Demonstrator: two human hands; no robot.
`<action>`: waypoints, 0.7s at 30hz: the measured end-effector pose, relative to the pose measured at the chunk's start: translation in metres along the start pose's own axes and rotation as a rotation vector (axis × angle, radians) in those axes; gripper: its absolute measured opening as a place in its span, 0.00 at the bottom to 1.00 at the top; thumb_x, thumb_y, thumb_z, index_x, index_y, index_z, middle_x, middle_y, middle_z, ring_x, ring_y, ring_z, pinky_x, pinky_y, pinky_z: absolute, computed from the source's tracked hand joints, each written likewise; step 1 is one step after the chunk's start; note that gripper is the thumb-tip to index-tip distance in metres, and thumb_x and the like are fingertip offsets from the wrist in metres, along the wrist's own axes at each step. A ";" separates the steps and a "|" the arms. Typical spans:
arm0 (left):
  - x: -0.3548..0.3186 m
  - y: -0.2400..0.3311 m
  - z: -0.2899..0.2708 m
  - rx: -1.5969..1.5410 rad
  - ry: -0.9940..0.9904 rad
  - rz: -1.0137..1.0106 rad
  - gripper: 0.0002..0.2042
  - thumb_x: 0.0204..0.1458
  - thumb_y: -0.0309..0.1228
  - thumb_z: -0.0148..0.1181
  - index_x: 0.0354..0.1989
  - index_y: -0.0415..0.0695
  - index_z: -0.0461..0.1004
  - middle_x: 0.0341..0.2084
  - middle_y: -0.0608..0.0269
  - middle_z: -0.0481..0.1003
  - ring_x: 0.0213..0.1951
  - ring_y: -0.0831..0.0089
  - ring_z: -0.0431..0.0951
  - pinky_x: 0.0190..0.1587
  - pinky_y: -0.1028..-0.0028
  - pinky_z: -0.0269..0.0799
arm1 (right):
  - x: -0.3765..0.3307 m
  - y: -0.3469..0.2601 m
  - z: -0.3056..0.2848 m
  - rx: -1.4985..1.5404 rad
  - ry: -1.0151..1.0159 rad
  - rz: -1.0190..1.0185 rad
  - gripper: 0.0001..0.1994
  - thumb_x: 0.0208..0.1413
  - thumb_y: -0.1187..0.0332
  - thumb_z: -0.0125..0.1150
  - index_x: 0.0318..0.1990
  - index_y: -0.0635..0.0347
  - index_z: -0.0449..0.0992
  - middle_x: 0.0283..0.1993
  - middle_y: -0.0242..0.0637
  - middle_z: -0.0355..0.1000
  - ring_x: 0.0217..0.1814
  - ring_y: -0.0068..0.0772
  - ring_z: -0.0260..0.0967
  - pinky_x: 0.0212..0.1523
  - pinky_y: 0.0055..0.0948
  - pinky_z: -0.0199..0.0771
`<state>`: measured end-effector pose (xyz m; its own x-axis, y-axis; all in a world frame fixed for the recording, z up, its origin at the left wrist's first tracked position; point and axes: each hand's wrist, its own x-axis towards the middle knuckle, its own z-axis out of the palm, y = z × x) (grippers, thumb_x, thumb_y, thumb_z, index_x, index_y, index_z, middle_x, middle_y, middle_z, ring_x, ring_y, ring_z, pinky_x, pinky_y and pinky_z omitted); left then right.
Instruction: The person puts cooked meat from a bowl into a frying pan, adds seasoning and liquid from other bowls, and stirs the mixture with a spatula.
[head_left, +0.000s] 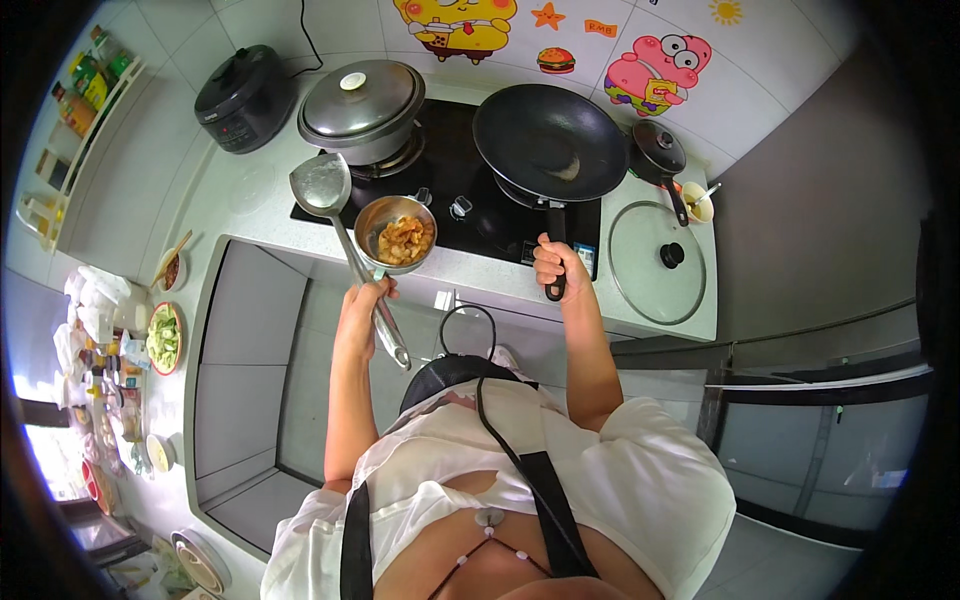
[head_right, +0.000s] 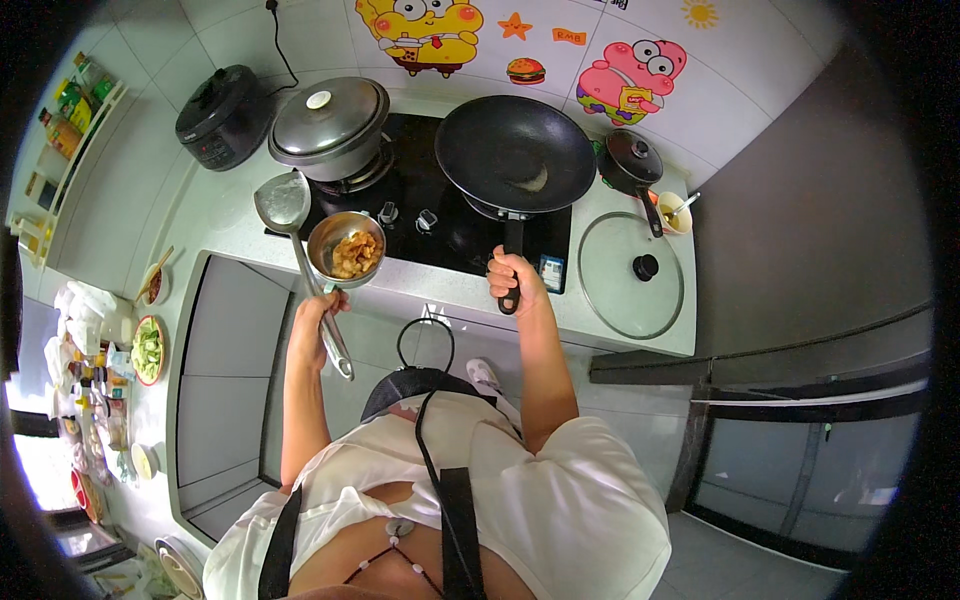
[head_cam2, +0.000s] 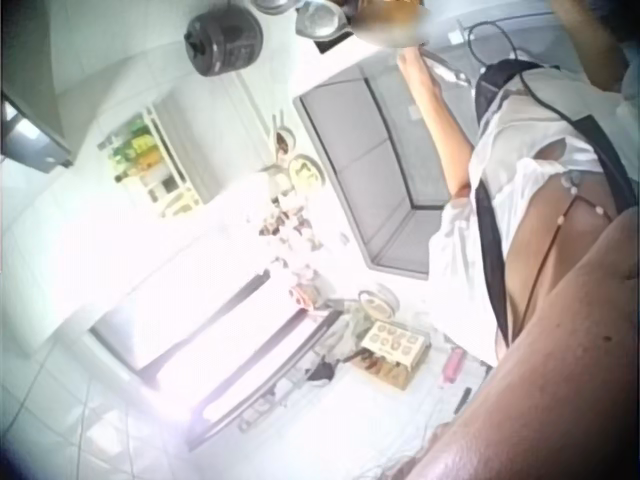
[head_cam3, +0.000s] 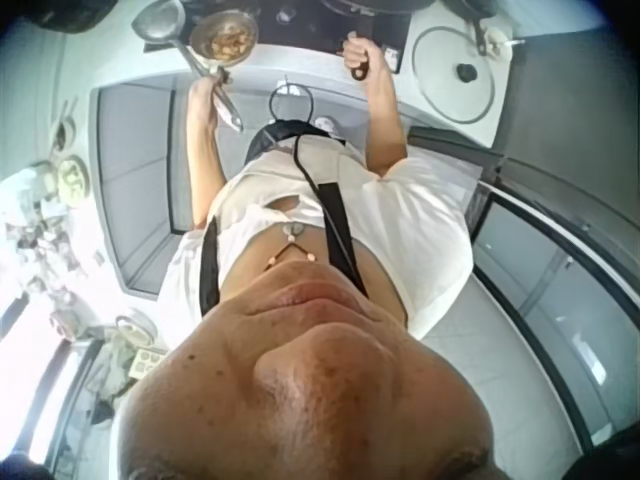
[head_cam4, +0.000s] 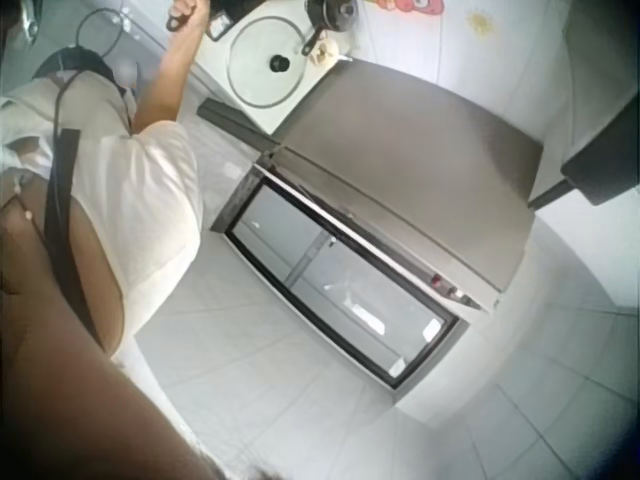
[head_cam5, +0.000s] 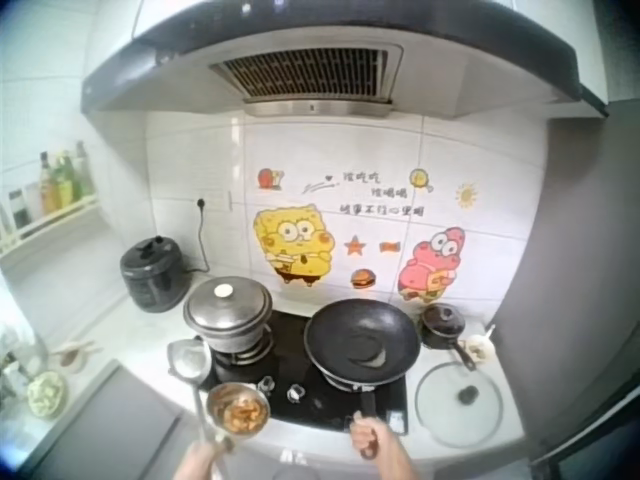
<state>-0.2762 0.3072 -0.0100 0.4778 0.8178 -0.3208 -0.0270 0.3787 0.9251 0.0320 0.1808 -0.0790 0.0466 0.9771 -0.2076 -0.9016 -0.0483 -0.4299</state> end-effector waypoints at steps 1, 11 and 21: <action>0.002 0.000 0.001 -0.019 -0.006 -0.007 0.16 0.43 0.37 0.52 0.34 0.35 0.70 0.28 0.61 0.71 0.35 0.74 0.66 0.40 0.77 0.56 | 0.001 0.000 -0.001 0.019 -0.009 0.006 0.03 0.51 0.70 0.49 0.28 0.48 0.63 0.14 0.17 0.51 0.11 0.09 0.46 0.13 0.13 0.49; 0.003 -0.006 0.002 -0.134 -0.009 0.071 0.11 0.44 0.33 0.51 0.24 0.35 0.67 0.27 0.57 0.70 0.33 0.69 0.68 0.42 0.73 0.59 | 0.005 0.003 0.008 -0.100 0.209 -0.007 0.10 0.52 0.59 0.54 0.36 0.51 0.65 0.21 0.26 0.62 0.19 0.17 0.59 0.22 0.19 0.62; -0.007 -0.006 -0.022 -0.100 0.018 0.079 0.14 0.46 0.36 0.50 0.30 0.34 0.68 0.29 0.59 0.70 0.35 0.72 0.68 0.43 0.74 0.57 | -0.020 -0.011 0.035 -1.355 0.899 -0.970 0.08 0.52 0.70 0.52 0.38 0.61 0.70 0.33 0.33 0.70 0.34 0.21 0.67 0.36 0.20 0.68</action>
<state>-0.2983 0.3083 -0.0181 0.4553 0.8540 -0.2518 -0.1516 0.3530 0.9232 0.0257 0.1695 -0.0394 0.8440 0.4014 0.3558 0.4500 -0.1686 -0.8770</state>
